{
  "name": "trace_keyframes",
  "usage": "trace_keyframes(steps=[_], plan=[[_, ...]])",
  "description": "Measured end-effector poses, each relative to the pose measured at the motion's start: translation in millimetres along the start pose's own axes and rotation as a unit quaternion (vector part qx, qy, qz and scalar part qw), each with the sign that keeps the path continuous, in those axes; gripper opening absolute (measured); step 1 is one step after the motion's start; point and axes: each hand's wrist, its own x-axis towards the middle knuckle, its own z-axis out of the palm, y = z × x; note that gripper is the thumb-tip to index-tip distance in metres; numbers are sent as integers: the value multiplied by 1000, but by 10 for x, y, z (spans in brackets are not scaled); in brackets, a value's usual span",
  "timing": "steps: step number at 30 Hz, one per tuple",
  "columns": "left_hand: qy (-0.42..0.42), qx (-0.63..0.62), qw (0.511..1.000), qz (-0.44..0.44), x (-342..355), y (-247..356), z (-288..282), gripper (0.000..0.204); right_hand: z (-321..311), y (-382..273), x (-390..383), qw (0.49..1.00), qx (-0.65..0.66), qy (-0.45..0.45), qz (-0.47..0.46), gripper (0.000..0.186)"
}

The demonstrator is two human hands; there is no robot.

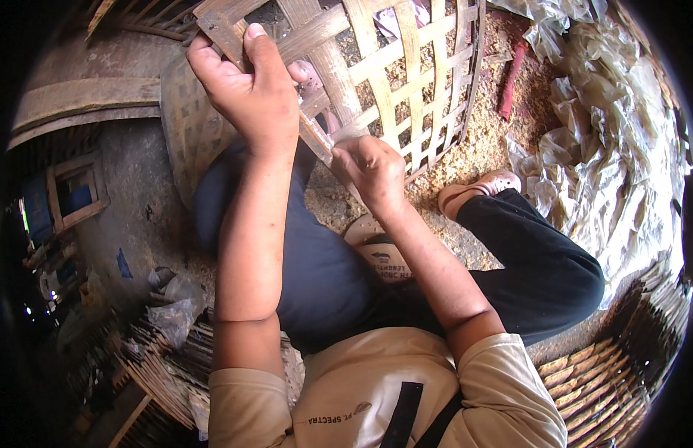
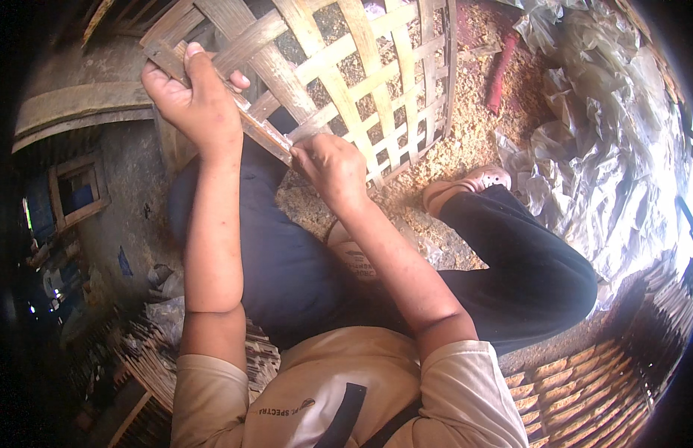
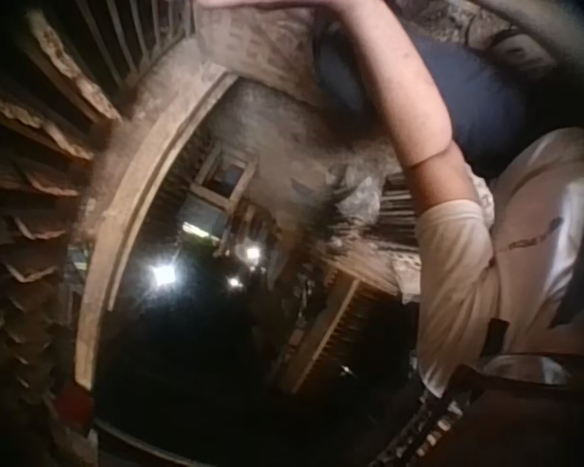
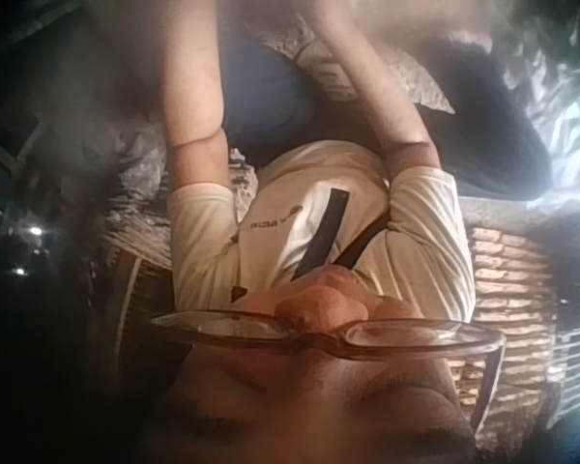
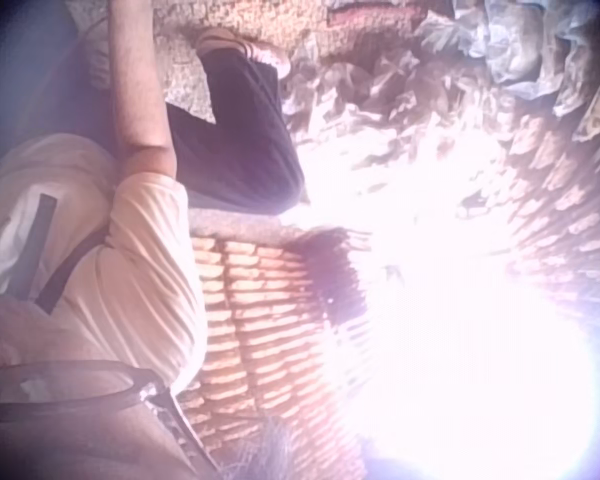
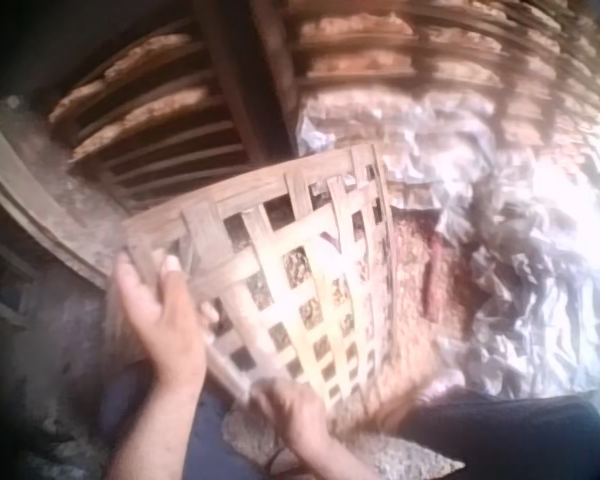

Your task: The person sits on the floor and repairs a wooden lattice tray by hand, picking at loose slats and tapping them into place. They handle multiple trays, setting some aside and continuing to adjust the lattice structure.

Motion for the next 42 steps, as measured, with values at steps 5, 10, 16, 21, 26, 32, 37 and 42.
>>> trace_keyframes(steps=[5, 10, 16, 21, 26, 32, 37, 42], plan=[[-23, 25, 999, 2, 0, -21, -55, 26, -18, -192, 192, 1000, 5, 12, -15, 11], [-20, 21, 1000, 2, -9, -40, -71, 27, -31, -233, 198, 1000, 13, 18, 3, 15], [-24, 32, 999, 10, 6, -38, -98, 26, -89, 69, -75, 995, -78, -56, -25, 15], [-24, 30, 999, 6, -17, -27, -96, 27, -109, -162, 234, 997, -19, -5, -75, 16], [-16, 49, 999, 15, -14, -78, -123, 28, -169, -189, 260, 993, -61, -41, -90, 13], [-45, 12, 999, 7, -41, 26, -88, 27, -168, -216, 233, 996, -43, -35, -66, 11], [-24, -13, 1000, -14, -50, 50, -35, 25, -198, -424, 545, 990, -45, 1, -135, 14], [-8, -15, 1000, -22, -38, 14, 30, 25, -93, -291, 210, 990, -38, 91, -101, 27]])
